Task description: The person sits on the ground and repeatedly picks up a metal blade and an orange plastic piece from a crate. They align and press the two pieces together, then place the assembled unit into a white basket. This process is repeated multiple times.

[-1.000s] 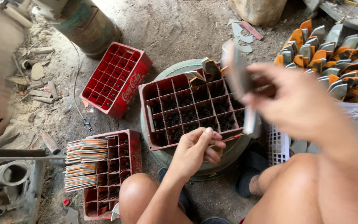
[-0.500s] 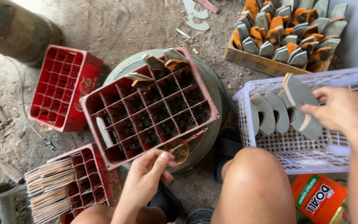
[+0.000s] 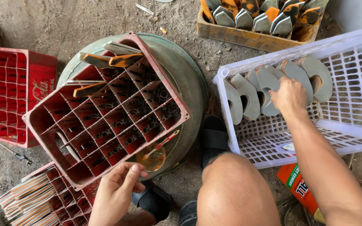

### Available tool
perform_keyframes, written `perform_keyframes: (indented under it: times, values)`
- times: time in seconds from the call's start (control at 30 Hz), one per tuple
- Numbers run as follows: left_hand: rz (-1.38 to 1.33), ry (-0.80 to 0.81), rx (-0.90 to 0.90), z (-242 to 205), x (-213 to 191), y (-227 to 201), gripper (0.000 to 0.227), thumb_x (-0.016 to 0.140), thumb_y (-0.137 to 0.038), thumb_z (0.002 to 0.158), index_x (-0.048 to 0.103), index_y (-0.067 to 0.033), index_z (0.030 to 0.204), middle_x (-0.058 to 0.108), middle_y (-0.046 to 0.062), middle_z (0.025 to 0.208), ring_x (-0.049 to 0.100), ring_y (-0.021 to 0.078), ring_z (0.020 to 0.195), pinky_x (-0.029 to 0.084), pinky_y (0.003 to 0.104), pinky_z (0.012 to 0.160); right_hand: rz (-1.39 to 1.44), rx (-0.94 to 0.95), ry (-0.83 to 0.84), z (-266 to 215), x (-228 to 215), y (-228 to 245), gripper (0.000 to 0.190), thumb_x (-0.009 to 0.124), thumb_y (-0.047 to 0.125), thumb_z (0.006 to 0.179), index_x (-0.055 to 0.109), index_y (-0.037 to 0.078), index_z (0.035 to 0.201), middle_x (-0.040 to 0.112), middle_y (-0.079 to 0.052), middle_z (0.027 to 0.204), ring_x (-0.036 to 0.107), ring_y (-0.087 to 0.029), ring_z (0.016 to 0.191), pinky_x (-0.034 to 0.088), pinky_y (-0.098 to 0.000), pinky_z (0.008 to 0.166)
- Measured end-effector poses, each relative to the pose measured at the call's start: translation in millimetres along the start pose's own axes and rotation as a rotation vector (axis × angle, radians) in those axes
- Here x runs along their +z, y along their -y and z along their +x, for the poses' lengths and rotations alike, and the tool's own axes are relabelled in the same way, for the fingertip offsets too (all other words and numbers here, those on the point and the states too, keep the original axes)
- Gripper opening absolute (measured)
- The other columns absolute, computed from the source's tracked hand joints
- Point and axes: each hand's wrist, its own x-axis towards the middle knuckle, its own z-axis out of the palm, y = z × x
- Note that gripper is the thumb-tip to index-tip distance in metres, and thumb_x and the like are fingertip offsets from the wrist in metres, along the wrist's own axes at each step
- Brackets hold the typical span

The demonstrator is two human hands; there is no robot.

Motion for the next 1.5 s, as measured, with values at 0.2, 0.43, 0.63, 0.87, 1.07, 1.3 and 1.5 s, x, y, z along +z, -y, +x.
perform_keyframes:
  times: [0.2,0.43,0.63,0.87,1.07,1.3,1.5]
  values:
    - [0.1,-0.006,-0.062,5.5,7.7,-5.7,0.033,0.058,-0.029,0.098,0.074,-0.0008,0.105,0.08,0.006,0.089,0.069,0.0132,0.067,0.055,0.028,0.062,0.002,-0.021,0.023,-4.4,5.7,5.0,0.049,0.086,0.03,0.085,0.071,0.003,0.122,0.07,-0.025,0.12,0.067,-0.043,0.109,0.055,-0.0516,0.093]
    - [0.175,0.012,-0.095,6.5,14.5,-11.7,0.036,0.059,-0.033,0.099,0.073,-0.0017,0.108,0.081,0.007,0.09,0.07,0.0145,0.069,0.057,0.029,0.061,0.073,-0.015,0.049,-7.3,5.6,3.9,0.052,0.085,0.028,0.084,0.069,0.004,0.127,0.068,-0.023,0.125,0.066,-0.043,0.11,0.054,-0.0516,0.092]
    - [0.191,0.048,-0.06,5.5,15.4,-8.7,0.036,0.058,-0.031,0.097,0.072,-0.0013,0.11,0.081,0.007,0.091,0.071,0.0136,0.07,0.057,0.026,0.06,0.096,-0.047,0.022,-7.8,12.4,0.0,0.054,0.086,0.028,0.085,0.07,0.003,0.13,0.068,-0.022,0.126,0.067,-0.042,0.111,0.054,-0.0507,0.094]
    - [0.198,0.051,-0.018,1.4,14.8,-5.4,0.033,0.06,-0.029,0.096,0.071,-0.0015,0.111,0.08,0.007,0.09,0.069,0.0127,0.068,0.054,0.026,0.058,0.108,-0.067,0.003,-8.3,16.2,-1.3,0.057,0.087,0.027,0.082,0.069,0.003,0.13,0.068,-0.021,0.126,0.065,-0.042,0.112,0.053,-0.0508,0.094]
    - [0.217,0.037,-0.031,-3.8,14.4,-10.3,0.032,0.06,-0.029,0.097,0.071,-0.0016,0.11,0.079,0.006,0.088,0.069,0.0121,0.068,0.057,0.026,0.062,0.116,-0.064,-0.014,-8.4,20.3,-2.6,0.056,0.086,0.028,0.082,0.07,0.003,0.13,0.069,-0.02,0.126,0.065,-0.041,0.113,0.052,-0.0505,0.096]
    - [0.502,0.057,0.001,-22.9,2.8,-25.1,0.038,0.064,-0.038,0.097,0.071,-0.008,0.12,0.08,0.01,0.088,0.071,0.0199,0.072,0.058,0.034,0.069,0.018,-0.081,-0.017,-12.2,4.2,0.4,0.068,0.089,0.042,0.076,0.069,0.005,0.13,0.068,-0.02,0.126,0.063,-0.041,0.115,0.051,-0.0504,0.094]
    - [0.879,0.08,0.243,-51.4,-43.2,-24.4,0.039,0.065,-0.035,0.093,0.068,-0.0112,0.124,0.075,0.015,0.111,0.072,0.0351,0.093,0.057,0.046,0.08,0.057,-0.17,-0.092,-21.1,-78.6,30.9,0.037,0.079,0.045,0.101,0.079,0.01,0.115,0.078,-0.015,0.103,0.073,-0.033,0.092,0.058,-0.0474,0.085]
